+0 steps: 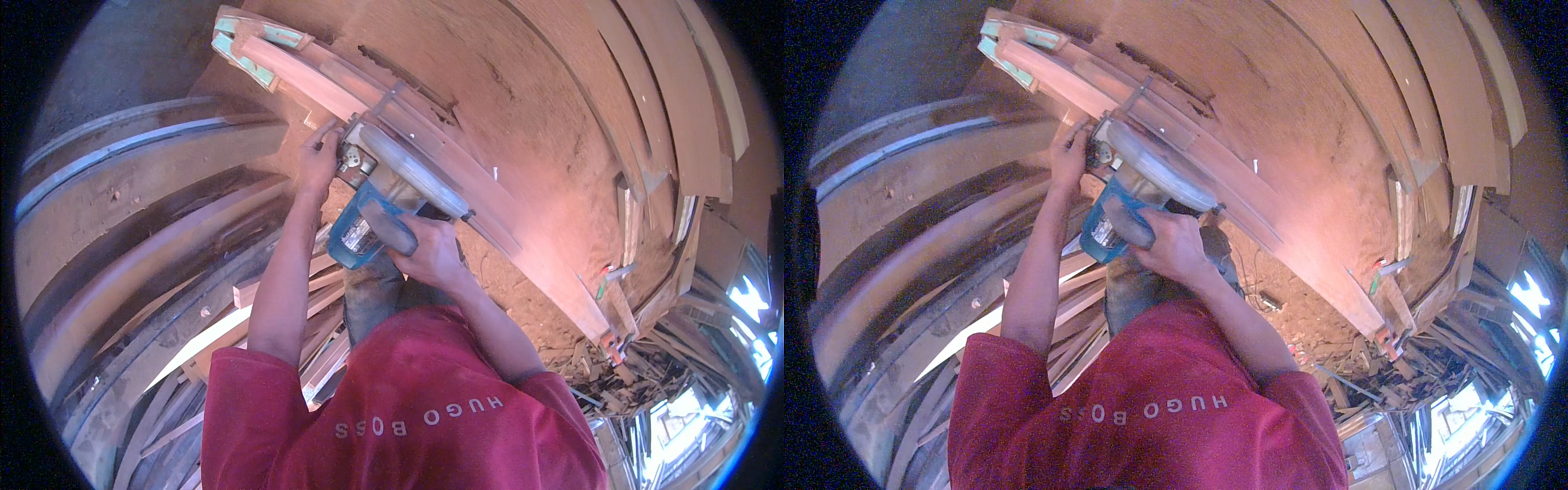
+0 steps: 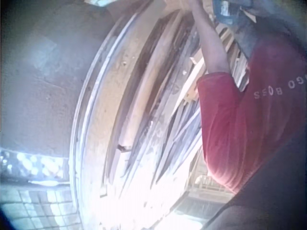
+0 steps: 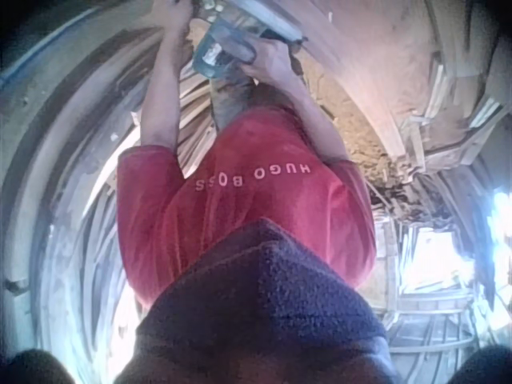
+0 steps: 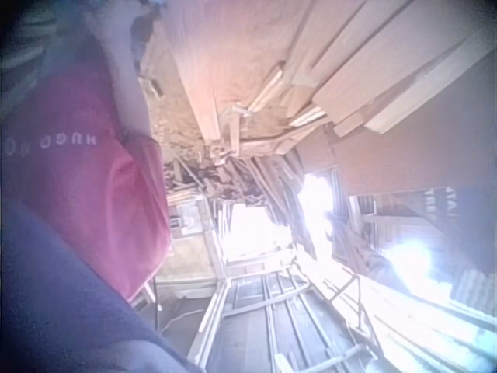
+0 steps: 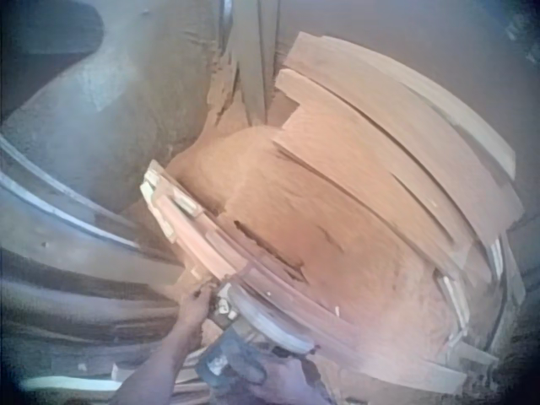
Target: The person measures a wooden plank with a tape measure and marks it with a pencil before cutting it with a circular saw.
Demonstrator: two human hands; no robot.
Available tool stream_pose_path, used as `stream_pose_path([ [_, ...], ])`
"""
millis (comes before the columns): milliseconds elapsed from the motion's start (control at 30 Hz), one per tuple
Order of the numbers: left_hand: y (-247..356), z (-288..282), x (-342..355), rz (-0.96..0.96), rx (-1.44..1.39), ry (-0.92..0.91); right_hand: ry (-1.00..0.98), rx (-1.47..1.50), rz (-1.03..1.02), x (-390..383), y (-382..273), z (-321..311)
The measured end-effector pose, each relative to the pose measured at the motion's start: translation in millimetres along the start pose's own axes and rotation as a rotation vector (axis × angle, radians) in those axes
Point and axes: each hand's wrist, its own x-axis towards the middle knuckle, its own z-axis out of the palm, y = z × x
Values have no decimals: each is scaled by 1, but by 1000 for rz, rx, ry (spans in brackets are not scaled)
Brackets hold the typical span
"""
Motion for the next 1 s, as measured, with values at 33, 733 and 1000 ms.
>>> stream_pose_path([
  [33,2,-3,3,-26,-22,2,10,3,0,4,-2,2],
  [733,42,-65,73,42,77,-3,19,-42,26,83,-44,41],
  [1000,58,-86,99,26,95,3,61,-40,-18,113,-61,52],
])
